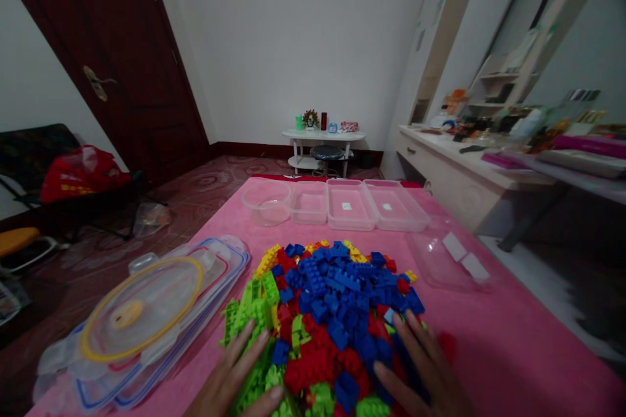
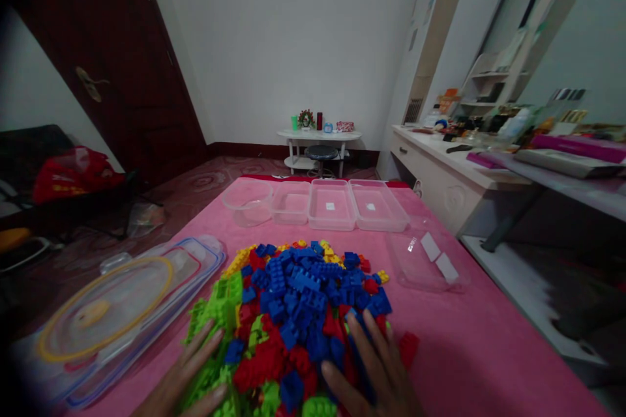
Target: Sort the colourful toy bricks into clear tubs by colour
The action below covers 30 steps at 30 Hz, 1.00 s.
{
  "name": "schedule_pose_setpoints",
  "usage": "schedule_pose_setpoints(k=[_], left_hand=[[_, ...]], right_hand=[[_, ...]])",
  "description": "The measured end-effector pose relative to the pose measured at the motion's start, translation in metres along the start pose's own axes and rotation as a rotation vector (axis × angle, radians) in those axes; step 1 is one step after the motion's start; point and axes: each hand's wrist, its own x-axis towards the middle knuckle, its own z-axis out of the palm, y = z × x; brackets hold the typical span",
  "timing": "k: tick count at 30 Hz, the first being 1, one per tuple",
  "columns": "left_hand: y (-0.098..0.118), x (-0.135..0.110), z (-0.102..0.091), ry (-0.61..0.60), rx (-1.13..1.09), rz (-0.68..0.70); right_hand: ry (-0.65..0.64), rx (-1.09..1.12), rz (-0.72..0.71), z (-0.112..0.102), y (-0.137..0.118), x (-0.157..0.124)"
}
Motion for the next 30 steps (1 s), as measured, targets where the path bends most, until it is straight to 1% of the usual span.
schedule_pose_setpoints(k=[3,6,9,11,13,17,19,21,23,24,26,27,28,29,30], left_hand=[[0.002,0.025,-0.003,-0.085,-0.081,0.139],[0.004,0.052,-0.006,-0.143,-0.153,0.177],[0.007,0.074,-0.006,-0.187,-0.218,0.144],[0.006,0.087,-0.004,-0.202,-0.253,0.095],[0.003,0.099,0.000,-0.209,-0.274,0.058],[-0.003,0.133,0.007,-0.228,-0.261,-0.069],[-0.003,0.149,0.005,-0.234,-0.248,-0.109],[-0.002,0.158,-0.004,-0.240,-0.218,-0.129],[0.000,0.155,-0.018,-0.228,-0.164,-0.138],[0.001,0.149,-0.027,-0.222,-0.142,-0.128],[0.002,0.130,-0.045,-0.211,-0.132,-0.080],[0.003,0.119,-0.053,-0.219,-0.148,-0.044],[0.004,0.107,-0.060,-0.224,-0.165,-0.006],[0.006,0.095,-0.065,-0.234,-0.179,0.029],[0.007,0.084,-0.066,-0.240,-0.189,0.064]], right_hand=[[-0.089,0.055,0.133,-0.003,0.009,0.014],[-0.156,0.095,0.264,0.001,0.018,0.027],[-0.193,0.151,0.336,0.010,0.032,0.036],[-0.196,0.190,0.382,0.017,0.042,0.043],[-0.176,0.222,0.427,0.024,0.051,0.052],[-0.131,0.229,0.525,0.036,0.066,0.080],[-0.106,0.214,0.578,0.038,0.071,0.093],[-0.080,0.173,0.615,0.032,0.072,0.101],[-0.045,0.096,0.578,0.018,0.064,0.101],[-0.032,0.053,0.531,0.009,0.055,0.098],[-0.012,-0.008,0.384,-0.006,0.031,0.083],[-0.071,-0.003,0.280,-0.011,0.016,0.073],[-0.121,0.017,0.137,-0.013,0.002,0.063],[-0.122,0.040,-0.069,-0.011,-0.012,0.052],[-0.105,0.047,-0.170,-0.006,-0.024,0.042]])
